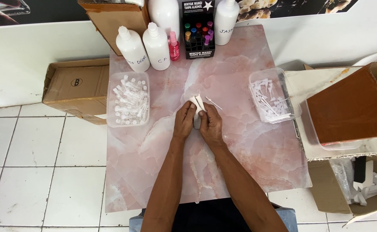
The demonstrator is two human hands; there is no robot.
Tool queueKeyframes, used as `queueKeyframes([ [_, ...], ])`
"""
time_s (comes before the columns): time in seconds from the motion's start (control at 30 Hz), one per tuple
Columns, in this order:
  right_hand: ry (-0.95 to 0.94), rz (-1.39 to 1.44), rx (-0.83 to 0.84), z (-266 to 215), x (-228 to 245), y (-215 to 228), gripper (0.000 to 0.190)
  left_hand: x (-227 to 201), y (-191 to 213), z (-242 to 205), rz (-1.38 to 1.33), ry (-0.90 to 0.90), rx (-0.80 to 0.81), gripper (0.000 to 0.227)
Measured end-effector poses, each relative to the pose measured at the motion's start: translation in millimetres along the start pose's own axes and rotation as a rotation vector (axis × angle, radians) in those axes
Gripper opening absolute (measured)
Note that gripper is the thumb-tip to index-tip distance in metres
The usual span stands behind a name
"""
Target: Assembling perfume tester sticks by inserting them into small white fabric pouches on a table.
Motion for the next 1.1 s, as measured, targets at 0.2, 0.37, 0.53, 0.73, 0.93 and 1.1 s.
queueKeyframes([
  [0.2,-0.191,0.131,-0.015,-17.4,-39.6,-3.7,0.021,0.7,-6.7,3.0,0.100,0.070,0.048,0.045],
  [0.37,-0.200,0.267,-0.011,-6.4,-24.1,-1.4,0.025,2.4,-5.5,9.6,0.088,0.084,0.074,0.048],
  [0.53,-0.280,0.335,0.019,-5.0,-23.7,4.5,0.026,9.9,-2.3,11.7,0.033,0.126,0.095,0.052],
  [0.73,-0.370,0.413,-0.002,-7.6,-34.2,2.4,0.024,17.8,-1.7,8.1,0.068,0.167,0.094,0.046],
  [0.93,-0.254,0.292,-0.068,-5.8,-35.7,8.0,0.025,-4.5,-1.0,-0.1,0.182,0.079,-0.016,0.037],
  [1.1,-0.211,0.287,-0.002,-2.4,-31.7,2.7,0.033,-20.6,6.7,0.0,-0.005,-0.090,-0.075,0.005],
])
Point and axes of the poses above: each hand's wrist, its own z-axis towards the middle knuckle, its own y-axis out of the back of the hand, x = y × z, the point moved 10 cm from there along z, towards the middle knuckle, and after that the axes turned 7 degrees about x, right-handed, at the moved point
